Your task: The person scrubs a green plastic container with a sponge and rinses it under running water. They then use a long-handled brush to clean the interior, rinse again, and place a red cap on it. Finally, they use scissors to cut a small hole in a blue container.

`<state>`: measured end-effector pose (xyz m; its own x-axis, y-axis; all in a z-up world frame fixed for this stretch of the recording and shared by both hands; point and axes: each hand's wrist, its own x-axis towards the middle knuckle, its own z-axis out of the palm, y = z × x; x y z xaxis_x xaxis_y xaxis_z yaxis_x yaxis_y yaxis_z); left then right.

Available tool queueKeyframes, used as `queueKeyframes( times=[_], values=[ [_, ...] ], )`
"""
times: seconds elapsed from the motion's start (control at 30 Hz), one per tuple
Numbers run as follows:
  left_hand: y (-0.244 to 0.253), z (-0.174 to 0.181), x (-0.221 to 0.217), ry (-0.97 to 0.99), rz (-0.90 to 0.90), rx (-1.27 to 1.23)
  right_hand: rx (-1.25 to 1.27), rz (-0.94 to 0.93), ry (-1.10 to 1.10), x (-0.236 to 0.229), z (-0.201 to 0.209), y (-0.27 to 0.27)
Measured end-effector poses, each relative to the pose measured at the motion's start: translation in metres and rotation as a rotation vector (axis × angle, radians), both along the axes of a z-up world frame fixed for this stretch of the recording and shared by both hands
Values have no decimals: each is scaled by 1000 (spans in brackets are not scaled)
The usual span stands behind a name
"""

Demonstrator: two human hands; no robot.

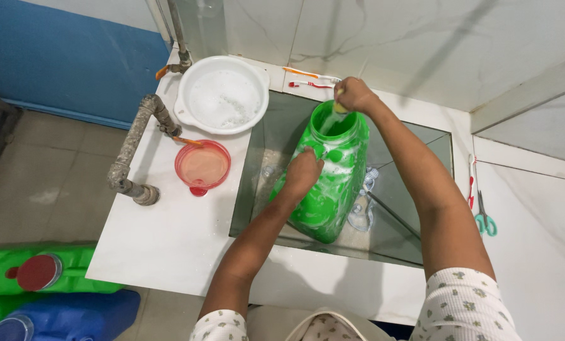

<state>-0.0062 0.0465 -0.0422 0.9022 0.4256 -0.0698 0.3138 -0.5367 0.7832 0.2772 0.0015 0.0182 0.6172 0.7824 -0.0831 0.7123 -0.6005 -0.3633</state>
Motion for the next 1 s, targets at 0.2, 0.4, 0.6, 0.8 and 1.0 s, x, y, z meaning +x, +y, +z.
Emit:
queueKeyframes(
  times=[0.2, 0.4, 0.6, 0.8, 1.0],
  values=[
    [0, -4, 3, 5, 2, 19, 37, 55, -118, -26, -3, -10],
    [-1, -23, 8, -2, -1, 30, 64, 349, -39, -83, 22, 34],
    [3, -38, 14, 25, -24, 31, 434, 558, -10, -144, 10, 127],
    [22, -71, 11, -11, 51, -19, 335, -423, 785, -30, 35, 2],
    [27, -91, 14, 57, 223, -104, 150, -370, 745, -17, 43, -9]
  ],
)
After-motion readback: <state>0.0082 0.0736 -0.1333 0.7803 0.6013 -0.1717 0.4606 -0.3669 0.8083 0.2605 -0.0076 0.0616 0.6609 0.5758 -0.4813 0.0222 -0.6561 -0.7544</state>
